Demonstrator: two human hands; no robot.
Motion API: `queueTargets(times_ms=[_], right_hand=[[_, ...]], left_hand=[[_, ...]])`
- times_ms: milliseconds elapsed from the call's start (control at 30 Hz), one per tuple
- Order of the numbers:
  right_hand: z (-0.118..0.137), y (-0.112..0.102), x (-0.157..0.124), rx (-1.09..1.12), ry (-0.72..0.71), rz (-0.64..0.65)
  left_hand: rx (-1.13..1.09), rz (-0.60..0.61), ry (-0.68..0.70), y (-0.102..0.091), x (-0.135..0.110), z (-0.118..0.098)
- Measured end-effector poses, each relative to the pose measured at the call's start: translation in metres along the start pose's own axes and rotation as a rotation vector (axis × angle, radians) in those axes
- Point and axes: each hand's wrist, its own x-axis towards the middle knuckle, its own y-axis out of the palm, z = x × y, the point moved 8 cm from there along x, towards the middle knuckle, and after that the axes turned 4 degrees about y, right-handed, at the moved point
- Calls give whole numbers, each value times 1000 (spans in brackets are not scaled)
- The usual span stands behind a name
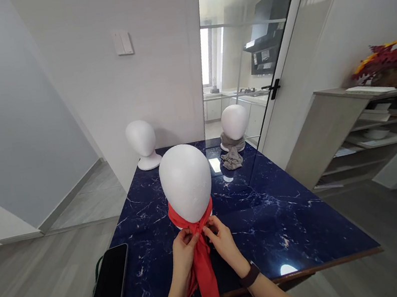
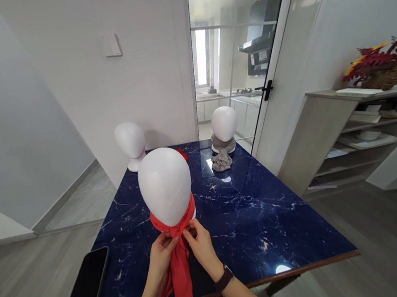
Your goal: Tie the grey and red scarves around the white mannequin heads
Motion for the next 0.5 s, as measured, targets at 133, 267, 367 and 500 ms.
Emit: queueTargets(times_ms=[133, 267, 367, 500], right_hand=[[-8, -8, 2, 29, 27, 1], [-22, -48, 20, 56, 86, -215], [-17, -63, 44, -101, 33, -244], [-5, -49, 65, -404, -74, -173]], left_hand=[[2, 44, 8, -5, -1, 5], [107, -121, 20, -44, 6, -7], [66, -344, 64, -73, 18, -20], [20, -165, 78, -49, 40, -23]])
